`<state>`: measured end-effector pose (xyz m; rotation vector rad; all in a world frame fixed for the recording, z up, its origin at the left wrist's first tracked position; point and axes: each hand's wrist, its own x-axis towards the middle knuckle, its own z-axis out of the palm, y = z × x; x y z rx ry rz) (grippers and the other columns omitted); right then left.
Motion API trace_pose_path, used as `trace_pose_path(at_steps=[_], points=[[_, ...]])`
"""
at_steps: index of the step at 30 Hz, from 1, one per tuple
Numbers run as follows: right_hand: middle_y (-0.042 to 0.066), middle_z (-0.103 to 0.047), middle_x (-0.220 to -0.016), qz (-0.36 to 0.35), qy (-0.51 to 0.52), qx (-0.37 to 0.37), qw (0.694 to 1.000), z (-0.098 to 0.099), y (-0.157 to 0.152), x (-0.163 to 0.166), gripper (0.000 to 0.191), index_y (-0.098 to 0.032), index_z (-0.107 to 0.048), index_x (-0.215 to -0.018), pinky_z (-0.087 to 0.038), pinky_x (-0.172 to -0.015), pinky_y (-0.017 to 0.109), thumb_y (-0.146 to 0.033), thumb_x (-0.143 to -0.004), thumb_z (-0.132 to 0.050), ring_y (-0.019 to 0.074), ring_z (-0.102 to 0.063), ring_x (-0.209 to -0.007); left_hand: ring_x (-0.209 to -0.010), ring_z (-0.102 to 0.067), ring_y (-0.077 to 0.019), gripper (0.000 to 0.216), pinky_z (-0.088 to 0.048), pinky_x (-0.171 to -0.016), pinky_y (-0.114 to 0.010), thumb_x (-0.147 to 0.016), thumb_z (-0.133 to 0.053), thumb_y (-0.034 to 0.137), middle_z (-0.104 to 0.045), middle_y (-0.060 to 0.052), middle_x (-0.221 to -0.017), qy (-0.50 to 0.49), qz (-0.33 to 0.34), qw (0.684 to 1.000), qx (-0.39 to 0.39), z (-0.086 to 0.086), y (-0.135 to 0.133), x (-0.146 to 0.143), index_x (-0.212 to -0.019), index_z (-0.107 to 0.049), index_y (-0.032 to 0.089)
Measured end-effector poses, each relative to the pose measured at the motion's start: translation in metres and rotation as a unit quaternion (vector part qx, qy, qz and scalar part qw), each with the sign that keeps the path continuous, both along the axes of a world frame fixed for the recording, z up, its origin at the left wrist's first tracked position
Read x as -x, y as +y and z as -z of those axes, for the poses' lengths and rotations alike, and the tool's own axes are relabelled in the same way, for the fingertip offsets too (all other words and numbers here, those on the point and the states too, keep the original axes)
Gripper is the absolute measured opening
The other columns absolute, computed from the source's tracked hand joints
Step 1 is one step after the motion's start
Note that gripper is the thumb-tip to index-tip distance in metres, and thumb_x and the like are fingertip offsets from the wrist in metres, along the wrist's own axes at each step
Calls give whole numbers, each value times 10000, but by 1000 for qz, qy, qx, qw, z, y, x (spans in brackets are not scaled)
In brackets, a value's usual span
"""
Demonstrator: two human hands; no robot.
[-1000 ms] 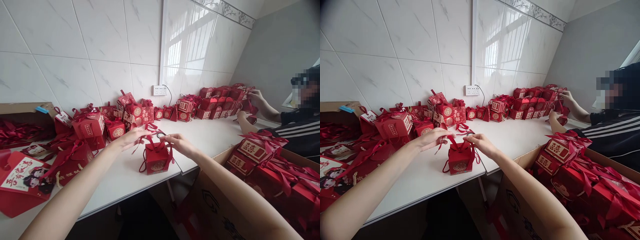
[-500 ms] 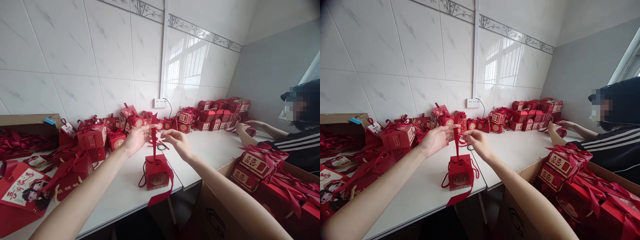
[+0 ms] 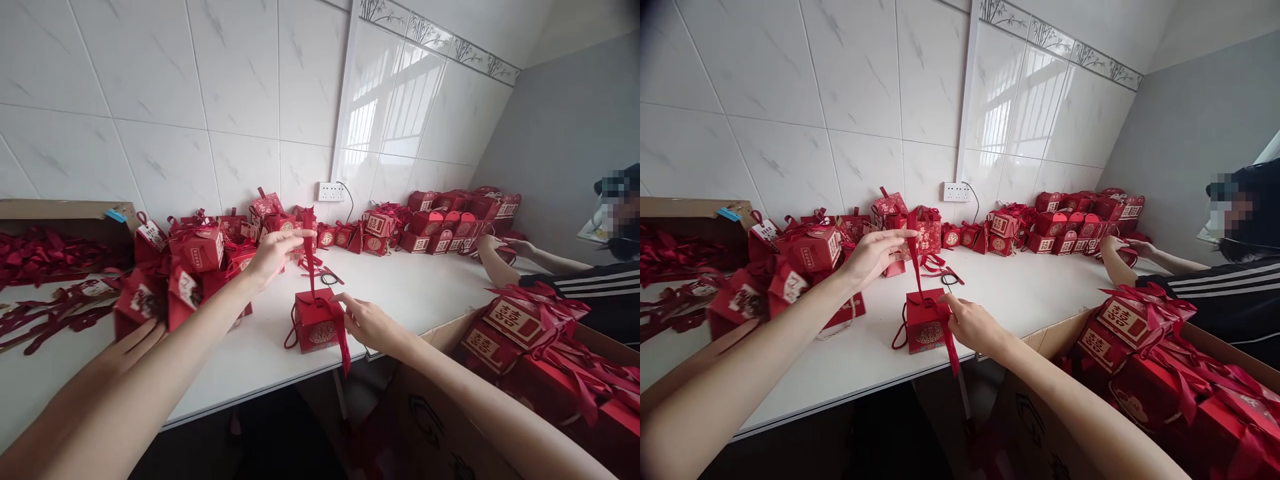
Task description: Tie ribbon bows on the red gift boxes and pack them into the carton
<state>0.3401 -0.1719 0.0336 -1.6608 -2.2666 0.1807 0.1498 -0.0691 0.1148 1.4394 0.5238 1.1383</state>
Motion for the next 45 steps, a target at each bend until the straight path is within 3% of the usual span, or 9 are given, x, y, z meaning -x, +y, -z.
trace_pose_path(at_steps=[3,6,13,18,21,25,29,39,45], points=[[72,-640,-887,-4,-12,2,1000,-1,0,0,358,-182,-412,-1228,-378,-643,264,-273,-881,-412,187,-604,-720,-804,-589,-160,229,-472,-682,-287,-677,-624,215,-679,-106,-1014,2,-3,1000,-3,0,0,1,-864,-728,134],[88,-650,-874,77,-40,15,996,5,0,5,640,-168,-298,-1333,-372,-626,283,-406,-798,-555,253,-622,-774,-801,-589,-158,230,-470,-676,-281,-672,-629,213,-683,-105,-997,4,-4,1000,0,0,0,1,-866,-728,138],[-21,-587,-648,83,199,74,974,5,2,1,566,-198,-333,-1314,-392,-639,281,-129,-762,-438,164,-554,-613,-785,-585,-147,239,-465,-650,-260,-689,-619,213,-685,-94,-980,12,0,1000,-3,0,-1,7,-892,-726,146],[18,-639,-757,17,605,268,750,-19,7,-5,261,-171,-615,-938,-459,-655,260,-191,-682,-571,120,-588,-658,-813,-592,-158,240,-469,-671,-267,-692,-618,212,-682,-88,-982,13,-4,1000,-11,0,0,7,-898,-722,148],[29,-672,-936,-50,689,227,686,-31,15,2,317,-191,-658,-905,-487,-719,267,-146,-592,-682,134,-625,-800,-805,-591,-158,220,-464,-655,-266,-697,-608,213,-677,-82,-1000,14,-1,1000,-22,-1,0,2,-874,-723,151],[22,-692,-831,-83,683,113,717,-46,30,14,320,-186,-660,-907,-517,-692,299,-263,-612,-760,141,-645,-728,-739,-590,-155,243,-451,-651,-280,-717,-594,228,-689,-68,-897,44,-1,998,-54,-1,0,-5,-917,-712,157],[-13,-619,-548,-34,637,18,770,-62,46,24,330,-149,-592,-689,-416,-409,211,-441,-633,-736,88,-532,-409,-695,-575,-149,285,-436,-655,-288,-758,-574,261,-674,-49,-795,80,-12,992,-95,-1,2,-6,-1003,-687,169],[-66,-488,-436,-11,614,-2,789,-74,61,31,427,-164,-538,-637,-273,-352,194,-551,-598,-713,45,-389,-321,-667,-565,-149,267,-447,-656,-298,-754,-571,257,-641,-35,-707,84,-2,992,-97,-6,0,-7,-974,-680,152],[-67,-369,-376,-52,597,-18,801,-78,48,13,522,-198,-423,-474,-303,-404,230,-646,-657,-617,61,-338,-350,-517,-547,-127,228,-435,-554,-271,-742,-554,351,-619,-23,-587,-31,2,998,-49,-10,1,14,-618,-562,160]])
